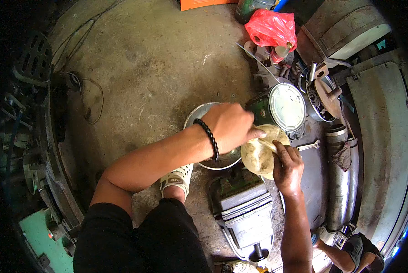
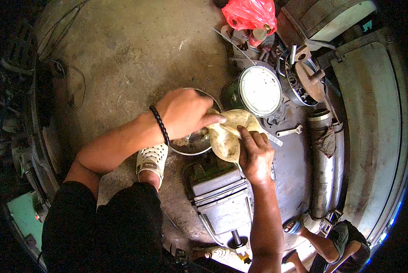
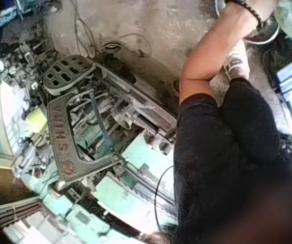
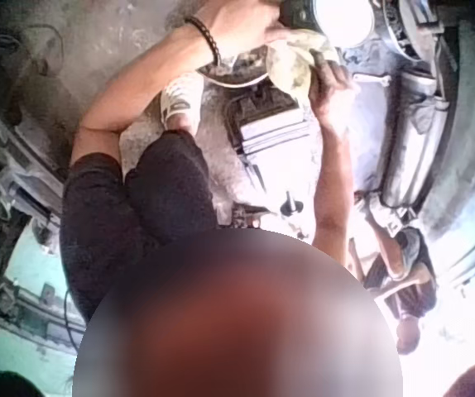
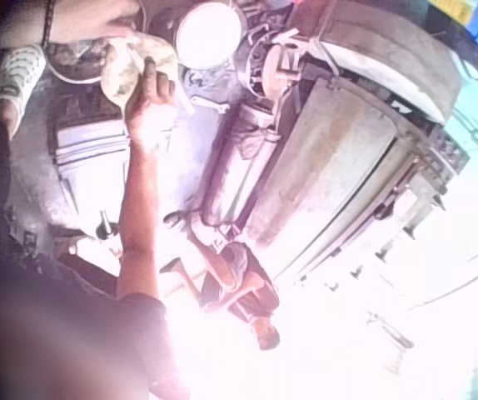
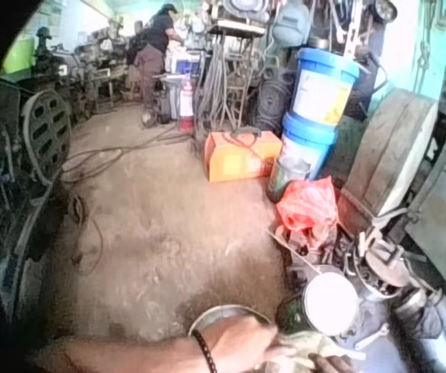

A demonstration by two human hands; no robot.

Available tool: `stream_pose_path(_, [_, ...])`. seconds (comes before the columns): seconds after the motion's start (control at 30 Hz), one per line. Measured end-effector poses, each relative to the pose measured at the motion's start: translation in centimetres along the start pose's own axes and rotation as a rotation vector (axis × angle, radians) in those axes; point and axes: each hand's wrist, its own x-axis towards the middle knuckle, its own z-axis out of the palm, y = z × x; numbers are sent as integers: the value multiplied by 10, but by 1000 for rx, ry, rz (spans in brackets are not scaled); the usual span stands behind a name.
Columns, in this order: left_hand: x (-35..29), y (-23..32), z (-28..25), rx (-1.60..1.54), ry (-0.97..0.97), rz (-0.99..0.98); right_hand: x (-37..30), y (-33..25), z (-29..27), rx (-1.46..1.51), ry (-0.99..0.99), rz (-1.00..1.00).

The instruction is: The person cleans a metal part by hand, then uses a cloth to wipe it. They also pour a liquid from a bottle into a bowl containing a brush.

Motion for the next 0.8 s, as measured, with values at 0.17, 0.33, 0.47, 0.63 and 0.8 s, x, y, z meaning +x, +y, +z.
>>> stream_pose_path(0.17, [-12, -3, -4, -151, 132, 353, 2, -7, 3, 59, 58, 30])
stream_pose_path(0.33, [-11, -2, -18, -55, -62, -34, 11, -17, -1, 84, 79, 4])
stream_pose_path(0.47, [-22, 1, -27, -82, 135, 45, 25, -29, 1, 149, 144, 3])
stream_pose_path(0.63, [-32, -14, -47, -7, 312, 260, 39, -42, 16, 342, 151, -29])
stream_pose_path(0.8, [-27, -21, -75, -12, 424, 167, 79, -48, 28, 471, 249, 5])
